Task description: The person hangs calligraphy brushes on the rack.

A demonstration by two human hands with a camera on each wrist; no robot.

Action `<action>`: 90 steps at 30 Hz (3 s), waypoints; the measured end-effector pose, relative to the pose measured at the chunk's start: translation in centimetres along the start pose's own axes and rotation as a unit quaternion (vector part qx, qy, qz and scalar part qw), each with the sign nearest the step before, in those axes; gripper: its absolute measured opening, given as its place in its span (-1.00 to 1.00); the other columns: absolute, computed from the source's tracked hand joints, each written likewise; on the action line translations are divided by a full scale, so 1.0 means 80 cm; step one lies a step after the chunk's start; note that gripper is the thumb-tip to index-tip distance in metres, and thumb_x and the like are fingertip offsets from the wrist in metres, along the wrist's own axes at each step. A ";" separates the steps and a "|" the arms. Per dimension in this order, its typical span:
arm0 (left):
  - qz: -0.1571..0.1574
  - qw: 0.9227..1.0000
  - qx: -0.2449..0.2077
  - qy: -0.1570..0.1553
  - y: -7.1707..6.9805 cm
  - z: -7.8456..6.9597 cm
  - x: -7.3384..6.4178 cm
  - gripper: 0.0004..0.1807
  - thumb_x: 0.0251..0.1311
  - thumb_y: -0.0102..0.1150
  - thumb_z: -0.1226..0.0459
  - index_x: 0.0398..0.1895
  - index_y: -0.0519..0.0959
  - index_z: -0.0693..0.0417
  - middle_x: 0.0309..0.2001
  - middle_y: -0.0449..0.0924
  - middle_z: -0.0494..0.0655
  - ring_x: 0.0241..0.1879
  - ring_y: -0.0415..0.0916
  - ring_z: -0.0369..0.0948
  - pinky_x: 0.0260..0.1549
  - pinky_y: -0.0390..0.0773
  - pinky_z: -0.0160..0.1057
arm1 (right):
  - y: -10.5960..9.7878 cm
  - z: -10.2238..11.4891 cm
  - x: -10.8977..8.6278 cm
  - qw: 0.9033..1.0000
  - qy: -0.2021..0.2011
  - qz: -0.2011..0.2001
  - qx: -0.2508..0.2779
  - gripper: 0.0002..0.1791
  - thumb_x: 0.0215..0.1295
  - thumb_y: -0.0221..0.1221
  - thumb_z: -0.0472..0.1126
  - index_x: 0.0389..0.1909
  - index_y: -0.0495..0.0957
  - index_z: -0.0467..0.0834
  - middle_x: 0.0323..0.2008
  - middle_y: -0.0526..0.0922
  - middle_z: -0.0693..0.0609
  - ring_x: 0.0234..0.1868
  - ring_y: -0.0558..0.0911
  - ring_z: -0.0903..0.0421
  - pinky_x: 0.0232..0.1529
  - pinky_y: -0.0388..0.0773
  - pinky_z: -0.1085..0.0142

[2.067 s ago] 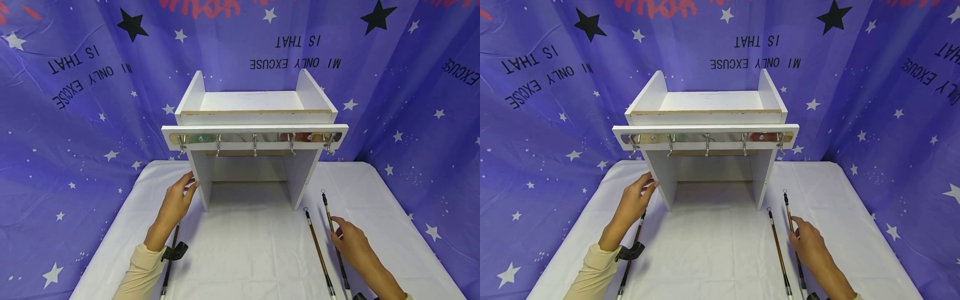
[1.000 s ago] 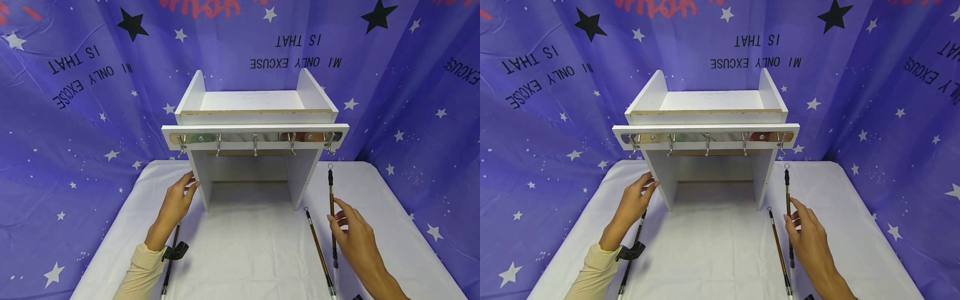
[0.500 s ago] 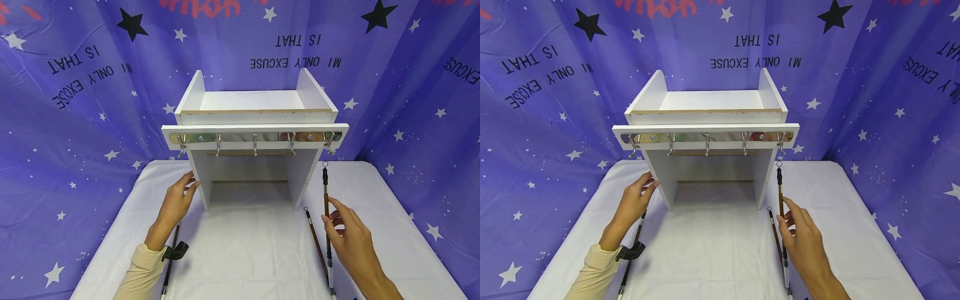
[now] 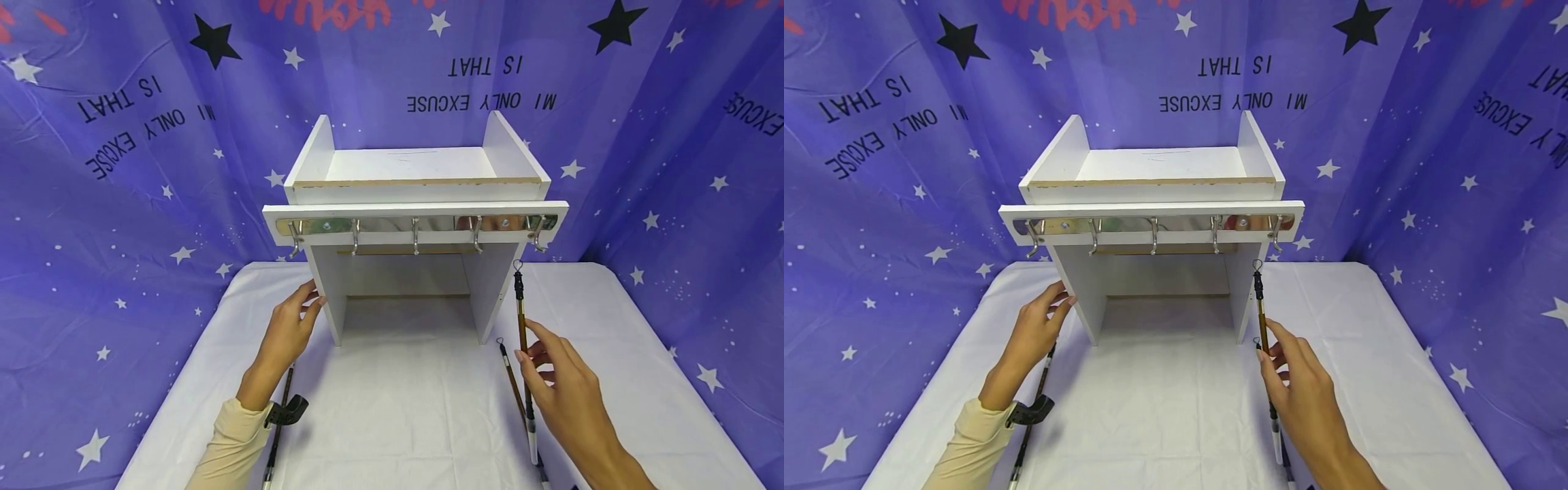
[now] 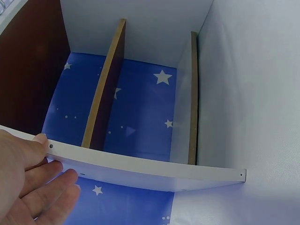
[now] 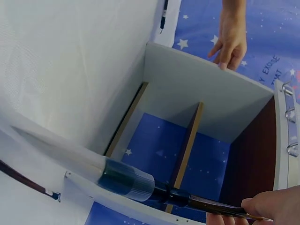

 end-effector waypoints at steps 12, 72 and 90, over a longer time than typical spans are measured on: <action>0.000 1.000 0.001 0.000 0.000 0.001 0.000 -0.55 0.59 0.13 0.27 0.44 0.48 0.18 0.24 0.66 0.25 0.12 0.70 0.19 0.12 0.70 0.19 | -0.003 0.021 0.005 0.999 -0.039 -0.016 0.030 -0.25 0.19 0.44 -0.52 0.41 0.54 -0.08 -0.24 0.64 0.11 -0.24 0.62 0.33 -0.24 0.61 0.66; 0.002 1.000 -0.001 -0.012 0.000 0.001 -0.001 -0.54 0.59 0.12 0.23 0.46 0.47 0.14 0.26 0.65 0.22 0.24 0.64 0.15 0.15 0.68 0.17 | 0.020 0.046 0.026 0.996 -0.080 0.006 0.048 -0.27 0.23 0.44 -0.49 0.43 0.51 -0.11 -0.23 0.64 0.12 -0.25 0.66 0.25 -0.25 0.68 0.55; -0.001 1.000 -0.006 -0.012 0.000 0.002 -0.001 -0.54 0.60 0.13 0.22 0.45 0.48 0.16 0.25 0.65 0.22 0.19 0.67 0.15 0.15 0.69 0.16 | 0.032 0.038 0.029 0.997 -0.068 0.014 0.036 -0.30 0.26 0.42 -0.48 0.41 0.50 -0.15 -0.24 0.64 0.09 -0.26 0.67 0.22 -0.23 0.63 0.63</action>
Point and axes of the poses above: each hand's wrist, its own x-axis towards the middle knuckle, its own y-axis out of the palm, z = x × y, the point moved 5 cm from there along x, towards the middle knuckle
